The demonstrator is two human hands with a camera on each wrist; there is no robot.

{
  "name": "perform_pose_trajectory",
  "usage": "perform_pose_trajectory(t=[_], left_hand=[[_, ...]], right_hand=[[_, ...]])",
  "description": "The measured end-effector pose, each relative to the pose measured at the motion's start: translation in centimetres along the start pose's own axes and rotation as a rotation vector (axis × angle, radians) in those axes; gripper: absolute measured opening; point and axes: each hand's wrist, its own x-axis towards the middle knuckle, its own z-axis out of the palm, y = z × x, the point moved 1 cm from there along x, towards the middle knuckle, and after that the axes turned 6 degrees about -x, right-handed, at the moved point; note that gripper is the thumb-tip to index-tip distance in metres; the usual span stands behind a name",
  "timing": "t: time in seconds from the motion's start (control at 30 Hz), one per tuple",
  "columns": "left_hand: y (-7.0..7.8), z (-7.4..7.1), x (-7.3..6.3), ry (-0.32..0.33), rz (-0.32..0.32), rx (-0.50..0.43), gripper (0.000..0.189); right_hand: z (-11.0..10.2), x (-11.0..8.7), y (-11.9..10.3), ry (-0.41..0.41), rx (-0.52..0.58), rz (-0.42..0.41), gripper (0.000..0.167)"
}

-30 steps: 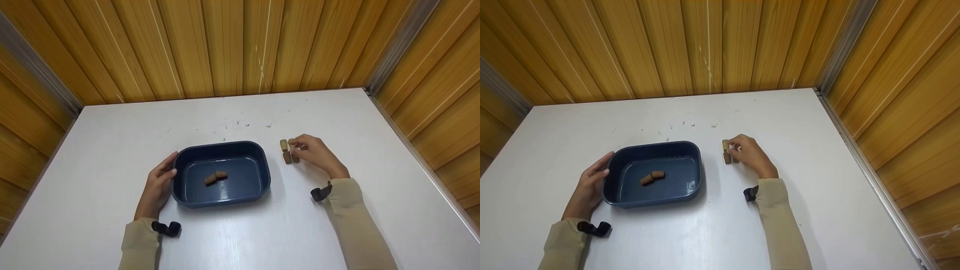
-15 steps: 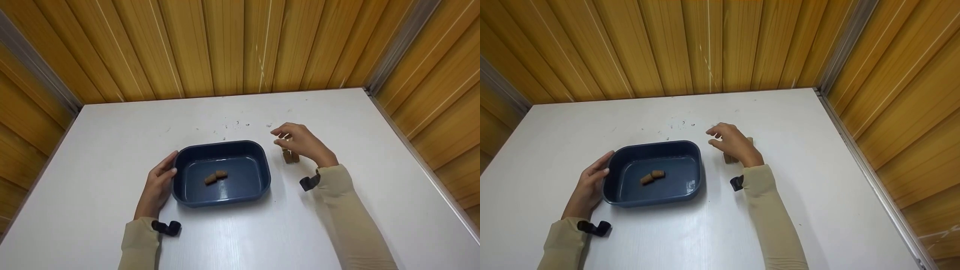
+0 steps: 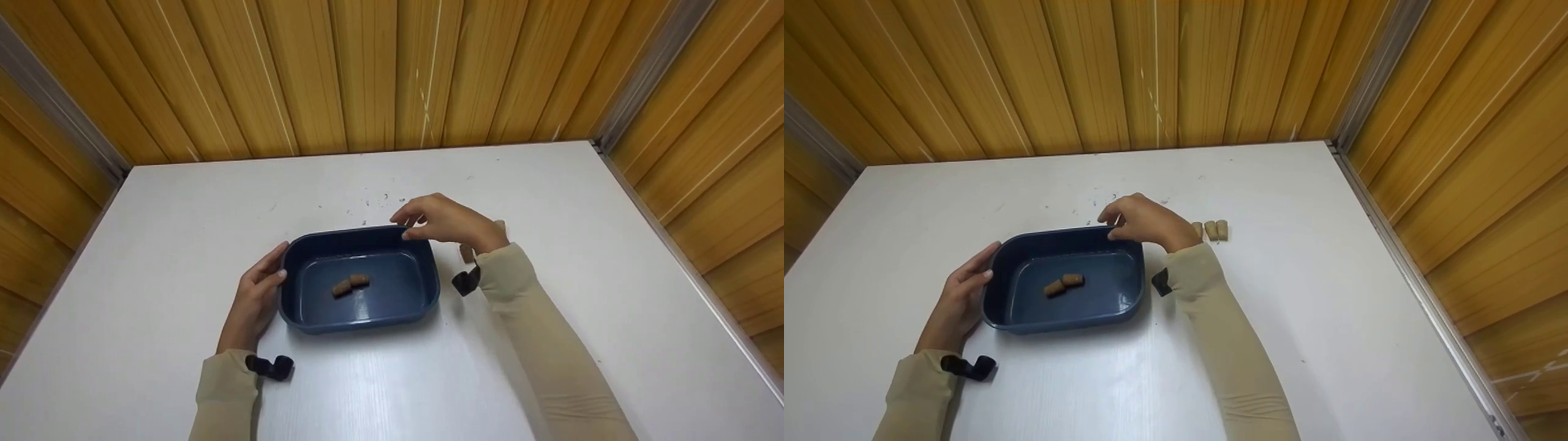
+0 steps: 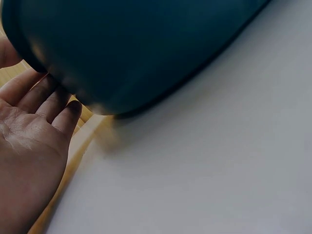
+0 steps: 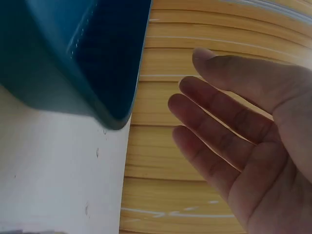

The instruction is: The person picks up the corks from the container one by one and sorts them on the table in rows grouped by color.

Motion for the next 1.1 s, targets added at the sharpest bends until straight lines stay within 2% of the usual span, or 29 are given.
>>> perform_pose_trajectory(t=[0.43,0.63,0.83,1.1], left_hand=[[-0.3,0.0,-0.1,0.008,-0.008,0.009,0.056],[-0.3,0.0,-0.2,0.0,-0.007,-0.007,0.056],[-0.1,0.0,-0.1,-0.015,0.0,-0.017,0.057],[0.0,0.1,0.0,-0.023,0.012,-0.028,0.057]], right_hand=[[2.9,4.0,-2.1,-0.258,-0.012,-0.007,0.037],[4.3,5.2,-2.4,-0.319,0.002,-0.016,0.039],[5.4,6.0,-2.6,-0.329,-0.009,-0.005,0.039],[6.5,6.5,-2.3,-0.365,-0.055,0.057,0.039]])
